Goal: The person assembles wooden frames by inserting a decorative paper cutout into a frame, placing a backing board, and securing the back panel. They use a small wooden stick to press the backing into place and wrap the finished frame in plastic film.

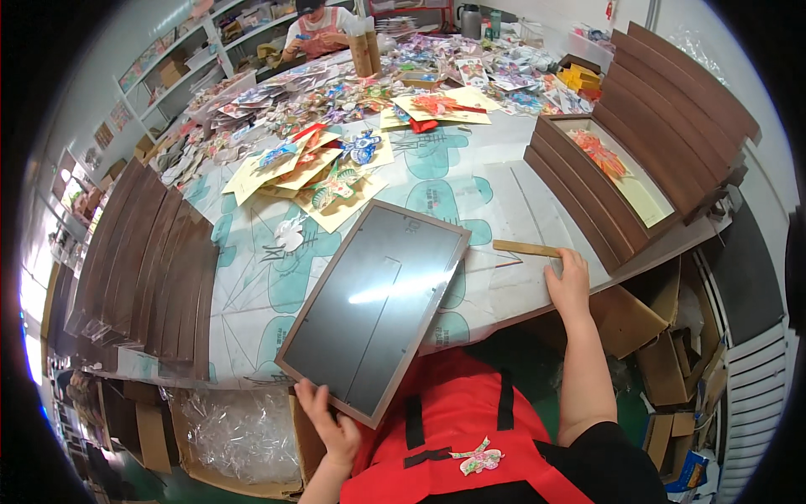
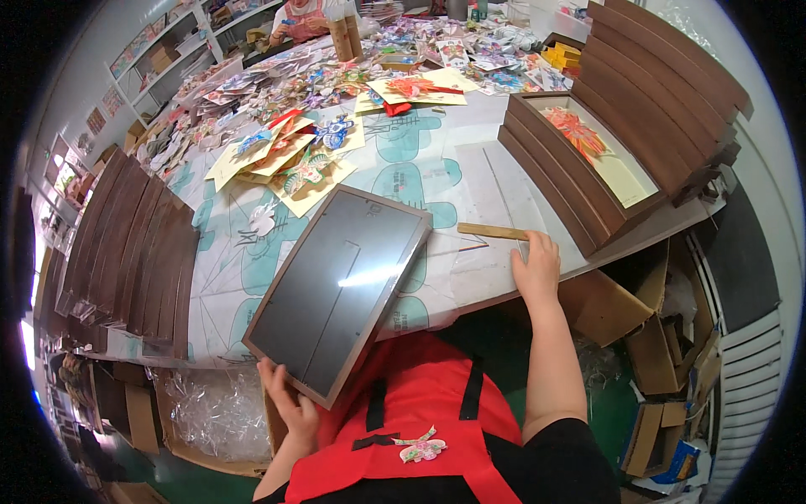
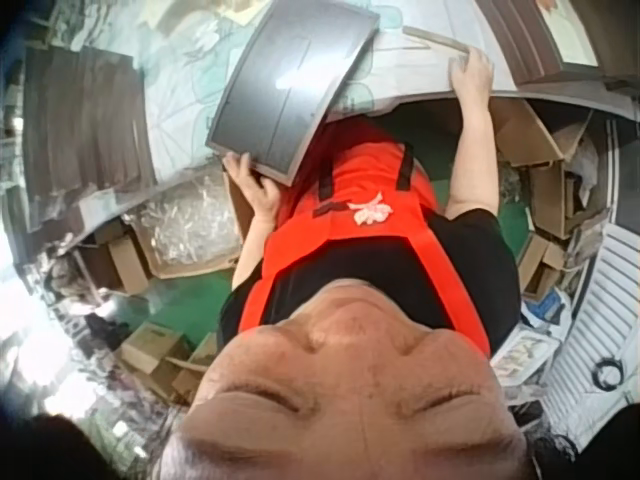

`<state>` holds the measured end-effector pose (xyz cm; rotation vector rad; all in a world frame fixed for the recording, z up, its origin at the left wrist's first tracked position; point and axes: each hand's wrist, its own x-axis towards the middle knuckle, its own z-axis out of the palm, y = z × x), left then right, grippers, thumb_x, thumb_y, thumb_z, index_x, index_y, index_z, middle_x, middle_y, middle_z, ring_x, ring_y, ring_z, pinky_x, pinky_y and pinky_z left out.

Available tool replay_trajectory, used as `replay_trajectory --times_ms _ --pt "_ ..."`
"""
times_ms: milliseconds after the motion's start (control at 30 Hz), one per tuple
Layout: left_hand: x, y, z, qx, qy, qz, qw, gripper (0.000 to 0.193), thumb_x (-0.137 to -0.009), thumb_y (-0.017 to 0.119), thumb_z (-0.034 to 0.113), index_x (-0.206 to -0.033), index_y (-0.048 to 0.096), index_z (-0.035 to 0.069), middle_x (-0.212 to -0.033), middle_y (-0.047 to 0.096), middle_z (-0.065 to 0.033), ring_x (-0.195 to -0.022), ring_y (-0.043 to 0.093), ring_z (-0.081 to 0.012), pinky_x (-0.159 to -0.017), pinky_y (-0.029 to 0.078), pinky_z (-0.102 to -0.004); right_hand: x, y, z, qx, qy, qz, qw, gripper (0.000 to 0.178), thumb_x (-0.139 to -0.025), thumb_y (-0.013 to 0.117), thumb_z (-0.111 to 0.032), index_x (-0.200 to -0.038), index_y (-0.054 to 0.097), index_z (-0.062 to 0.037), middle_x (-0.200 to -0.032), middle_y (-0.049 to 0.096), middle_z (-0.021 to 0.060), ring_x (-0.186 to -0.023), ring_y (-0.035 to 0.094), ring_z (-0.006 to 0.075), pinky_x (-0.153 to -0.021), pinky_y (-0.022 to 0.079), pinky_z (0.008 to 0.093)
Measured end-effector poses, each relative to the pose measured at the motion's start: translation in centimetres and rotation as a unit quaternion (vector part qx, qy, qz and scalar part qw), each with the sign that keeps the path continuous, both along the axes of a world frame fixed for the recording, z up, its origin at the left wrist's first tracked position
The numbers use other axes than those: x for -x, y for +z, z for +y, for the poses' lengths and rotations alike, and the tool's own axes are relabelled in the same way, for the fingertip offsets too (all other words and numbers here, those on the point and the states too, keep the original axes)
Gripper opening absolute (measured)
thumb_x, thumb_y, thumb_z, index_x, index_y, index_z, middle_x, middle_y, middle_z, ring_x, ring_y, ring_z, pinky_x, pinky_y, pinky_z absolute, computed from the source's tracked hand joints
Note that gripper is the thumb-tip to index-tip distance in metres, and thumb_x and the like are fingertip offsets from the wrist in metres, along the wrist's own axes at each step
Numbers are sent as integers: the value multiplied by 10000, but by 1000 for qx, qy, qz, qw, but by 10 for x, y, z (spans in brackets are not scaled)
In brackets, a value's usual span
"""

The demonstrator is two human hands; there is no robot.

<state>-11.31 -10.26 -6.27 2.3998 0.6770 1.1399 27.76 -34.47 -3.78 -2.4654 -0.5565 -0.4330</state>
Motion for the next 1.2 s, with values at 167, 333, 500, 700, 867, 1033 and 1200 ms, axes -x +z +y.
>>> replay_trajectory --times_ms 167,333,500,700,867,1033,1200 --pt "-4 40 -20 636 -35 -292 714 743 -873 572 56 -1441 95 93 -1447 278 -176 -1306 344 -275 -1072 309 -398 -27 -2 6 45 33 -27 998 294 -808 634 -100 -1093 593 -39 -1084 603 134 -1074 511 341 -908 411 439" --pt "-23 40 -30 594 -45 -221 772 855 -800 696 186 -1445 138 126 -1372 349 -122 -1244 408 -261 -1033 367 -406 -45 3 11 23 15 31 999 213 -815 630 -94 -1022 616 -47 -1008 609 115 -1048 521 321 -899 407 433" --pt "-14 38 1 628 -77 -217 743 905 -743 698 40 -1440 127 128 -1341 383 -154 -1165 458 -240 -895 442 -321 -53 1 6 28 -96 -123 987 163 -818 621 -83 -975 623 -39 -973 603 139 -970 556 332 -848 440 428" --pt "-17 48 37 605 -87 -113 784 866 -770 651 50 -1454 122 83 -1159 537 -119 -864 540 -126 -636 433 -218 -25 17 16 123 -8 61 990 120 -829 603 -130 -841 627 -13 -902 630 165 -891 612 368 -745 488 477" --pt "-36 73 70 518 -86 77 848 776 -815 671 109 -1465 253 39 -900 617 -77 -696 546 -94 -586 444 -230 -47 1 13 200 -42 59 977 115 -856 521 -85 -880 608 -14 -921 641 209 -890 626 391 -756 484 491" --pt "-35 80 93 406 -45 129 904 651 -798 708 132 -1374 423 28 -1025 595 -168 -833 600 -172 -647 497 -283 -28 33 22 89 -115 75 987 98 -878 471 -38 -918 553 -2 -882 638 224 -845 623 407 -728 481 479" --pt "-47 86 52 103 -91 116 984 758 -699 792 252 -1334 446 23 -1294 454 -225 -1160 481 -366 -952 408 -446 -8 41 28 -328 30 192 925 160 -955 469 -144 -882 537 -18 -868 630 119 -797 618 244 -710 484 373"
